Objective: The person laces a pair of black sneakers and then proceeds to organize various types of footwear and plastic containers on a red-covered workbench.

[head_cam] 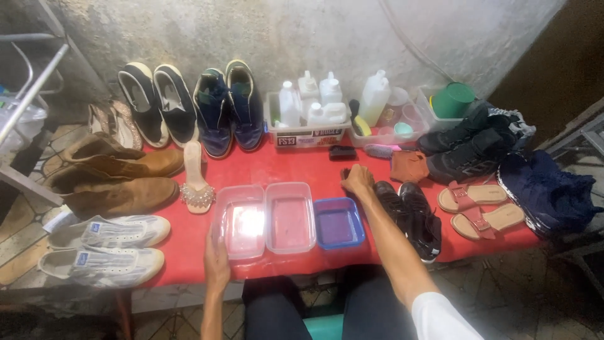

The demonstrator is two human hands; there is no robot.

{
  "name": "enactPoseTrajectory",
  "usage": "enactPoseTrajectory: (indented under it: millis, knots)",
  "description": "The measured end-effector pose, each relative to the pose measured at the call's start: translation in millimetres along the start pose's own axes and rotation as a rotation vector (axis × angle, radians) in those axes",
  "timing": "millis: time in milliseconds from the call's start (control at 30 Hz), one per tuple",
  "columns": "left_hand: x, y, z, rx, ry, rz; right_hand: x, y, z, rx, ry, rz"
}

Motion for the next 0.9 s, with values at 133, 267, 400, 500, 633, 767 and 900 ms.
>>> enactPoseTrajectory:
  millis: [133,267,400,500,633,767,900]
  knots:
    - [0,4,-14,0.039,0.011,-0.008,15,1,-16,-0.038,-0.042,-0.011]
    - [0,1,-4,-0.018,-0.026,-0.035,44,5,-32,-0.153,-0.012,-0.044]
    - [0,3,-9,-0.006,0.004,-0.01,57,-8,-59,-0.246,0.043,-0.077]
    - [0,3,-13,-0.026,-0.001,-0.01,55,-27,-71,-0.276,0.09,-0.09]
    - [0,3,-7,0.005,-0.038,-0.03,46,-5,-62,-0.257,0.035,-0.115]
    - [0,4,-9,-0.017,-0.01,-0.029,17,29,-37,-0.219,0.238,0.03]
    - [0,2,-5,-0.126,-0.027,-0.032,18,71,-4,-0.276,0.108,0.143]
Point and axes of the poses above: each hand's wrist, its own y-axis towards the middle knuckle, its own x-axis out of the palm, z = x × y, the point moved 5 cm from there along y, towards the middle knuckle, and after that the axes turned 3 degrees about y, right-handed, at the moved point
